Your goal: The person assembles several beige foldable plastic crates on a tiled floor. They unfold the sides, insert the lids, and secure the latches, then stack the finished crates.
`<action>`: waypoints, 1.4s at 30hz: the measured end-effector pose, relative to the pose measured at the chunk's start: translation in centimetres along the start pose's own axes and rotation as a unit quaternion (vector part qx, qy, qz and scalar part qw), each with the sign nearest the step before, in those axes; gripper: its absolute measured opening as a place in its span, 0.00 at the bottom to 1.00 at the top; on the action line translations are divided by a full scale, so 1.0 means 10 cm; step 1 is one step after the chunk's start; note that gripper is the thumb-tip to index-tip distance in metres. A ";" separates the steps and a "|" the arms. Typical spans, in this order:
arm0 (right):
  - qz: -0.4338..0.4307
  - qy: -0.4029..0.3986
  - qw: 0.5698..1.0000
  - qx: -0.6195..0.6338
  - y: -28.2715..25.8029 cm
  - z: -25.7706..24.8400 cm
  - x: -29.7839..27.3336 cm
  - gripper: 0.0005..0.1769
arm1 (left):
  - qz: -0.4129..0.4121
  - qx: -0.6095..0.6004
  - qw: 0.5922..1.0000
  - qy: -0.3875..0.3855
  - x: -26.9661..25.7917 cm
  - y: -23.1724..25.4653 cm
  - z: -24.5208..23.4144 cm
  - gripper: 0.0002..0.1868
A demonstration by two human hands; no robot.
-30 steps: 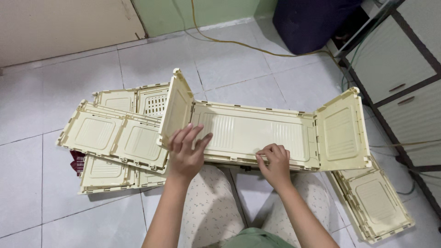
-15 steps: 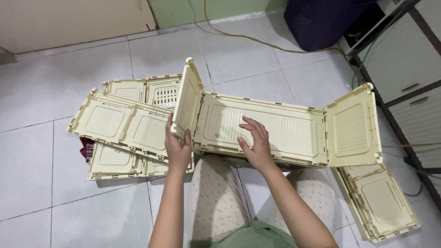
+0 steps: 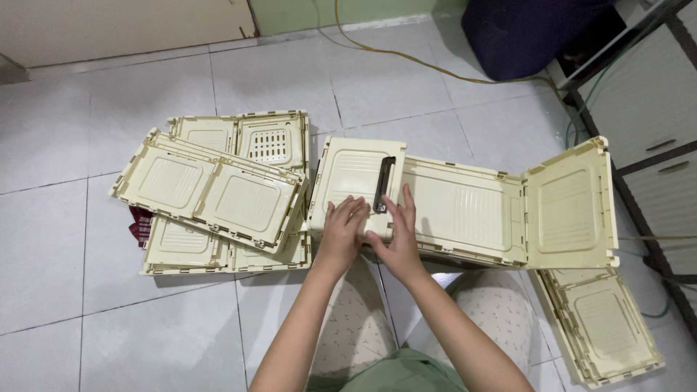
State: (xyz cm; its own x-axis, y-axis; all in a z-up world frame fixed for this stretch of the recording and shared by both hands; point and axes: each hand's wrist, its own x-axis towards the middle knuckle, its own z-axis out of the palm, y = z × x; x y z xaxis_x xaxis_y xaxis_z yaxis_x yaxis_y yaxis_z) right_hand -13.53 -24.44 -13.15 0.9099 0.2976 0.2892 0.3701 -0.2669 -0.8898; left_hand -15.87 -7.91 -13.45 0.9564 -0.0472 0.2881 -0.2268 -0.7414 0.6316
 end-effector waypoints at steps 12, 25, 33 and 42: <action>-0.102 -0.201 0.892 -0.392 -0.03 0.07 0.21 0.38 | -0.218 0.033 0.974 0.056 -0.36 -0.56 -0.11 0.42; -0.128 -0.166 0.939 -0.272 -0.03 0.15 0.18 0.43 | -0.200 -0.055 0.963 0.173 -0.58 -0.42 0.18 0.22; -0.107 -0.132 0.977 -0.128 -0.29 -0.03 0.16 0.39 | -0.214 -0.345 0.904 0.131 -0.02 0.08 0.04 0.16; 0.046 0.002 0.998 -0.034 -0.07 -0.44 -0.14 0.35 | 0.126 0.055 0.988 0.069 0.11 0.41 -0.21 0.33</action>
State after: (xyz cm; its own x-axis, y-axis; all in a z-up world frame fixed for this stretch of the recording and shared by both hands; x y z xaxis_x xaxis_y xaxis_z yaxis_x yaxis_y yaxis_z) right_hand -14.26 -28.71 -11.41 0.9414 0.2647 0.2090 0.2966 -0.3547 -0.8867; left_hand -16.09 -9.61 -9.03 0.8365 -0.1527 0.5263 -0.4250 -0.7871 0.4471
